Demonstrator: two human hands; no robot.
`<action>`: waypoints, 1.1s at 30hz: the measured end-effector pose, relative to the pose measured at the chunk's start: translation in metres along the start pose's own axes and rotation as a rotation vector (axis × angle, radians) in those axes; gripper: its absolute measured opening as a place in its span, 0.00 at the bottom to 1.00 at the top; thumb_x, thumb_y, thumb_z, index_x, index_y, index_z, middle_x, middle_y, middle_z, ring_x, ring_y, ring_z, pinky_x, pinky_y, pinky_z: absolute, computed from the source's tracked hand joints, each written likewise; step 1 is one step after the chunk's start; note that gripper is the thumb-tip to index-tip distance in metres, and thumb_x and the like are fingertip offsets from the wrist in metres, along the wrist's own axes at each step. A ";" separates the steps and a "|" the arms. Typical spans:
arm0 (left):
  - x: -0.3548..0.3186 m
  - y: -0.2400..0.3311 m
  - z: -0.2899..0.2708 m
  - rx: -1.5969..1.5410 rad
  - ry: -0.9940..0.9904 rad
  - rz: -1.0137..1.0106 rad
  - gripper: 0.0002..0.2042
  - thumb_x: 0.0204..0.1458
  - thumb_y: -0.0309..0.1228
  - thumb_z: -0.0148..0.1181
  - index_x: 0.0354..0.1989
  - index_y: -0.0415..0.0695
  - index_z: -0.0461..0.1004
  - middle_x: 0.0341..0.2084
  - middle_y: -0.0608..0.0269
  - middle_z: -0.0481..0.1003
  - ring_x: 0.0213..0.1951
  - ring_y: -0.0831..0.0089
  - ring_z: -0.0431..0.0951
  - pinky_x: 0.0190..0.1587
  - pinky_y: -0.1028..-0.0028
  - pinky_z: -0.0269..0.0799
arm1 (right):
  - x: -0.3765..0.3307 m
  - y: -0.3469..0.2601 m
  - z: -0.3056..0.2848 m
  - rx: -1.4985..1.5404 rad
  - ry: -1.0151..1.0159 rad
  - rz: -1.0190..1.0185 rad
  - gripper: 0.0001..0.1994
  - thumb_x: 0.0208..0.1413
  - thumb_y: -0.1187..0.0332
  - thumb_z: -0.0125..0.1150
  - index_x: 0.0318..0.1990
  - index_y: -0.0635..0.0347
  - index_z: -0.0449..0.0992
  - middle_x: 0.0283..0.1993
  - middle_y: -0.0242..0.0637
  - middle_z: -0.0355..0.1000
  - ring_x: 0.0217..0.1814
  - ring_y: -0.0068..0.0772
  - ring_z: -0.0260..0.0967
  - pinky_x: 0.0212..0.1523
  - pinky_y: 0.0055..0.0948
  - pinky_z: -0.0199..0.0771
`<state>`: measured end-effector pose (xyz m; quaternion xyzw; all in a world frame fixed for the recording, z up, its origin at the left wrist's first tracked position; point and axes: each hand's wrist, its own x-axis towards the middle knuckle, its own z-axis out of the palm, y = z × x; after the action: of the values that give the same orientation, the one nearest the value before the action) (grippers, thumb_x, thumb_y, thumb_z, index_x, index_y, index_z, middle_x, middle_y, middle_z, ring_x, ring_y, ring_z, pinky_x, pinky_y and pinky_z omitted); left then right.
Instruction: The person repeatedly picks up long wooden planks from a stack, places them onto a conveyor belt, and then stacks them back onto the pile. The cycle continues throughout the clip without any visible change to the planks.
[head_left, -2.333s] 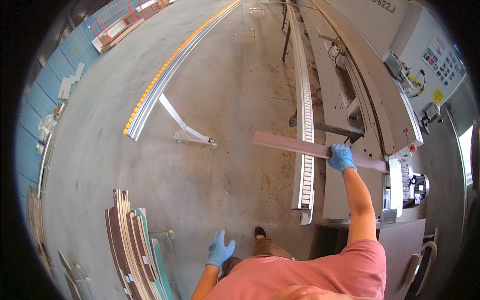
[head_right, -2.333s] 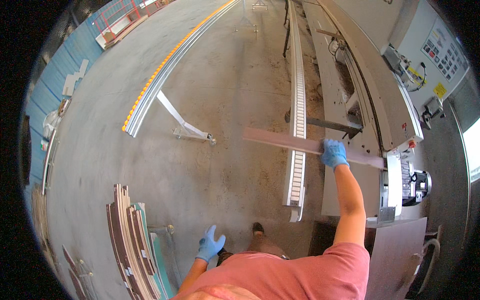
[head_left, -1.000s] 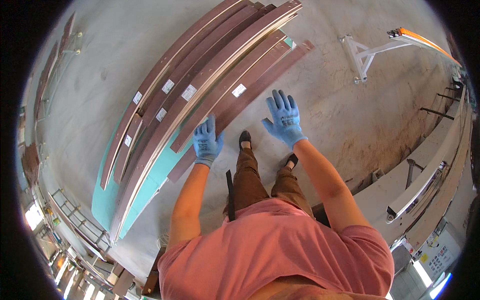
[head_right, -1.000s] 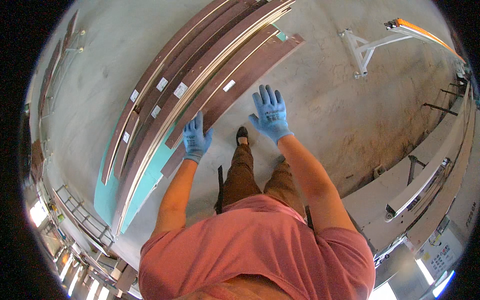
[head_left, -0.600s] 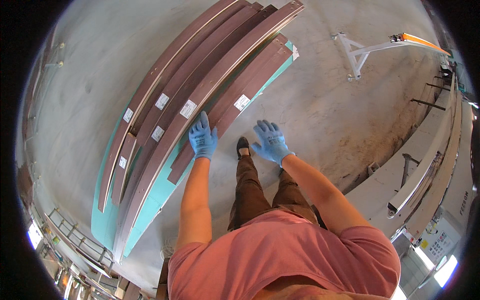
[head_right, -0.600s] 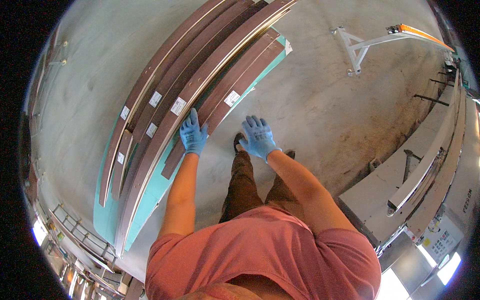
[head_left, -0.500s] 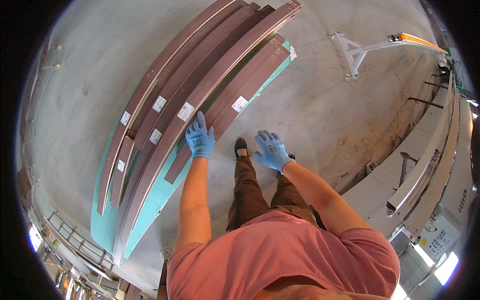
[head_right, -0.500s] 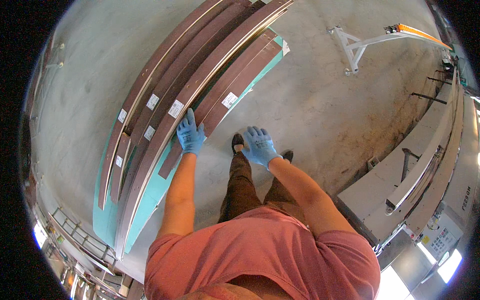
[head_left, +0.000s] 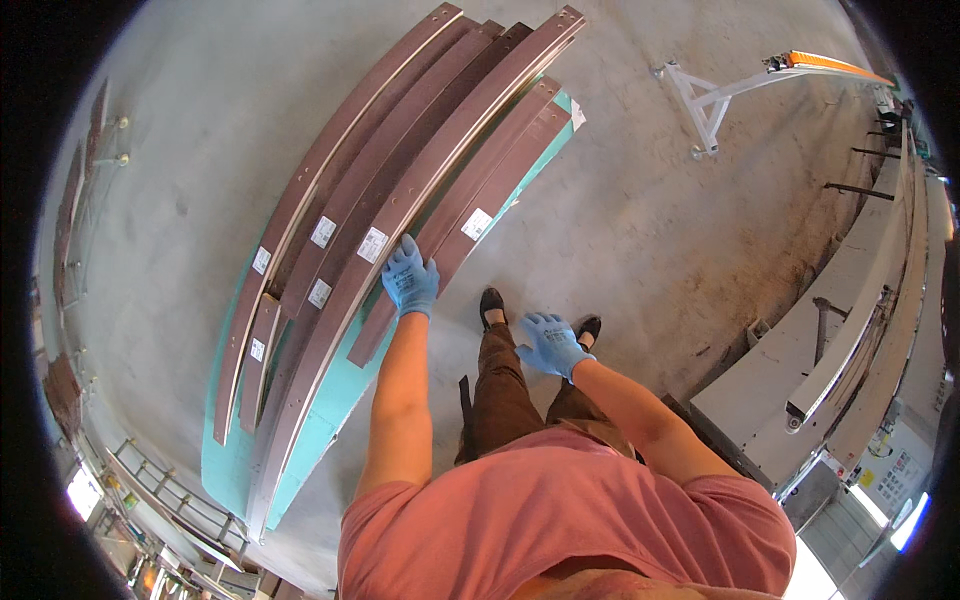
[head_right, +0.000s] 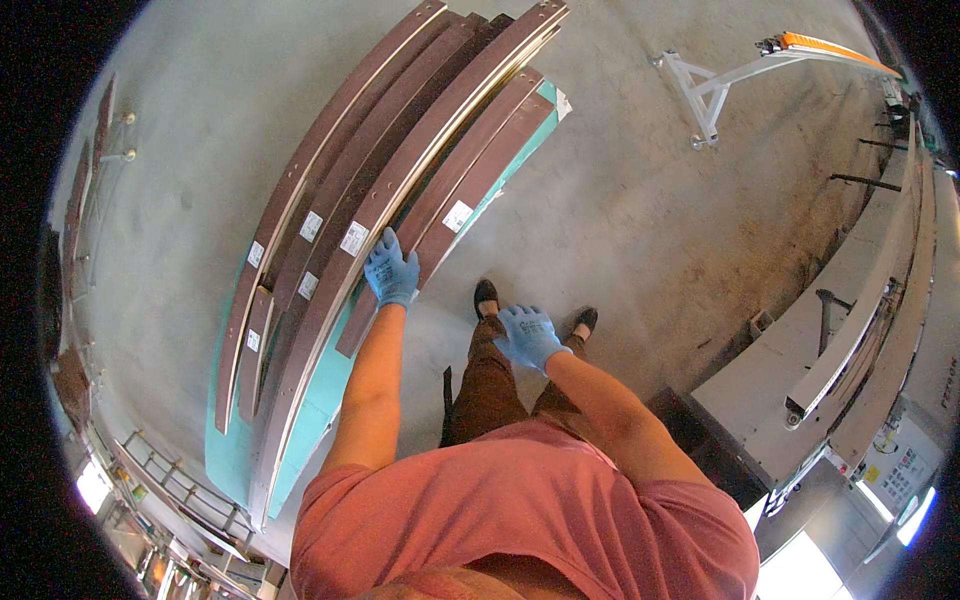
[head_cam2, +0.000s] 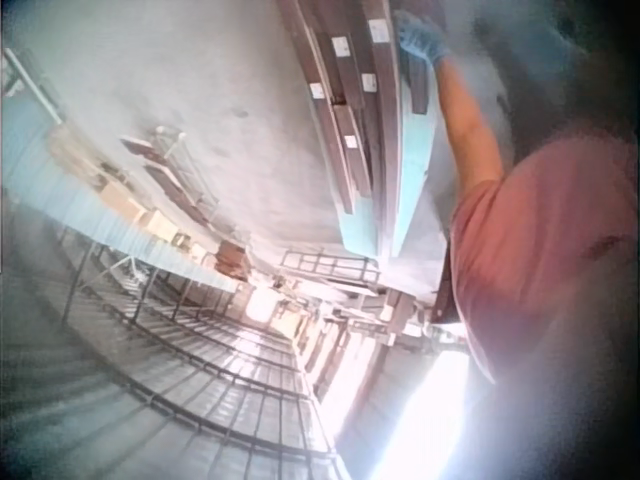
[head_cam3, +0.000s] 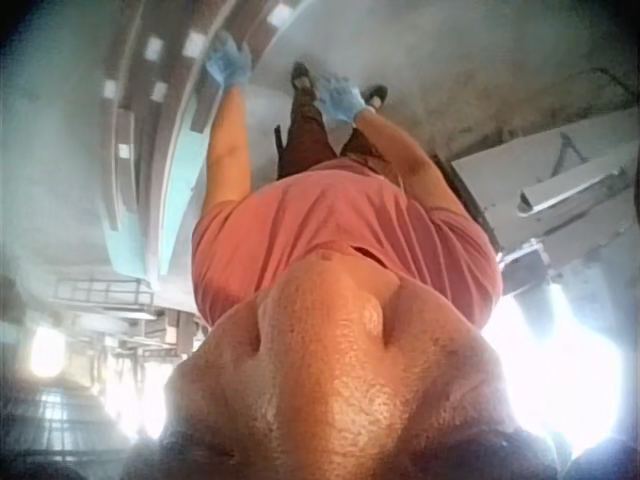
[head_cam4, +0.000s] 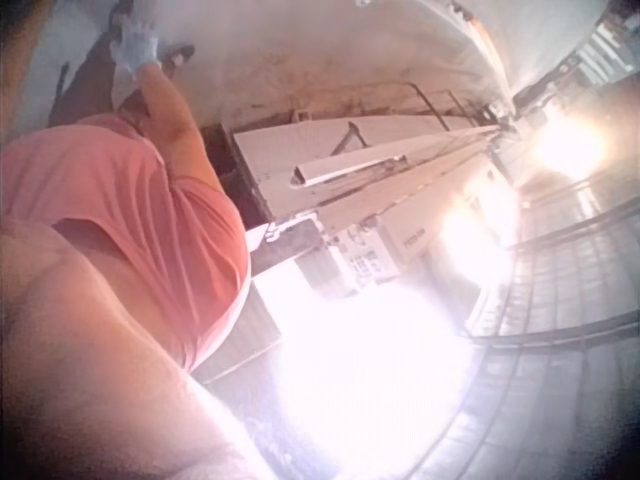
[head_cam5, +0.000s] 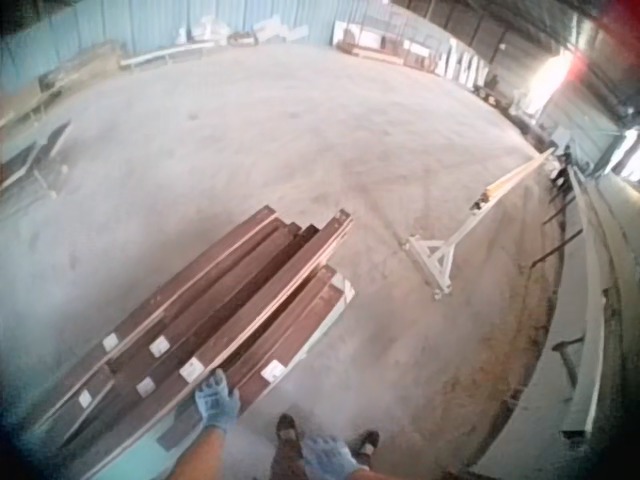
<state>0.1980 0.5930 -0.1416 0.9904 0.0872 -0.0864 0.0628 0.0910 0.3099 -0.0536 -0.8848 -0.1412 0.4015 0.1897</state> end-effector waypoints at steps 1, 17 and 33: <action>0.000 0.001 -0.002 0.040 0.016 -0.002 0.40 0.49 0.44 0.70 0.69 0.39 0.64 0.48 0.49 0.78 0.51 0.55 0.79 0.57 0.57 0.72 | -0.004 0.001 0.001 0.012 0.006 0.002 0.28 0.58 0.54 0.63 0.62 0.61 0.72 0.68 0.50 0.69 0.72 0.53 0.64 0.72 0.49 0.62; -0.082 0.047 -0.017 -0.006 -0.079 -0.004 0.41 0.55 0.44 0.61 0.75 0.34 0.57 0.71 0.37 0.63 0.71 0.45 0.65 0.73 0.53 0.58 | -0.114 0.097 0.013 0.164 0.048 0.318 0.24 0.59 0.50 0.59 0.56 0.56 0.79 0.57 0.49 0.78 0.61 0.53 0.75 0.62 0.49 0.72; -0.245 0.285 0.006 -0.319 -0.725 0.439 0.22 0.50 0.45 0.71 0.37 0.35 0.74 0.30 0.54 0.75 0.33 0.61 0.73 0.40 0.60 0.72 | -0.474 0.354 0.026 0.434 1.479 0.634 0.16 0.55 0.61 0.70 0.47 0.59 0.83 0.46 0.50 0.82 0.48 0.57 0.79 0.52 0.48 0.79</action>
<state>0.0119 0.2737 -0.0716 0.8690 -0.1406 -0.3981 0.2581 -0.1967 -0.1893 0.0834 -0.8619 0.3560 -0.2308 0.2778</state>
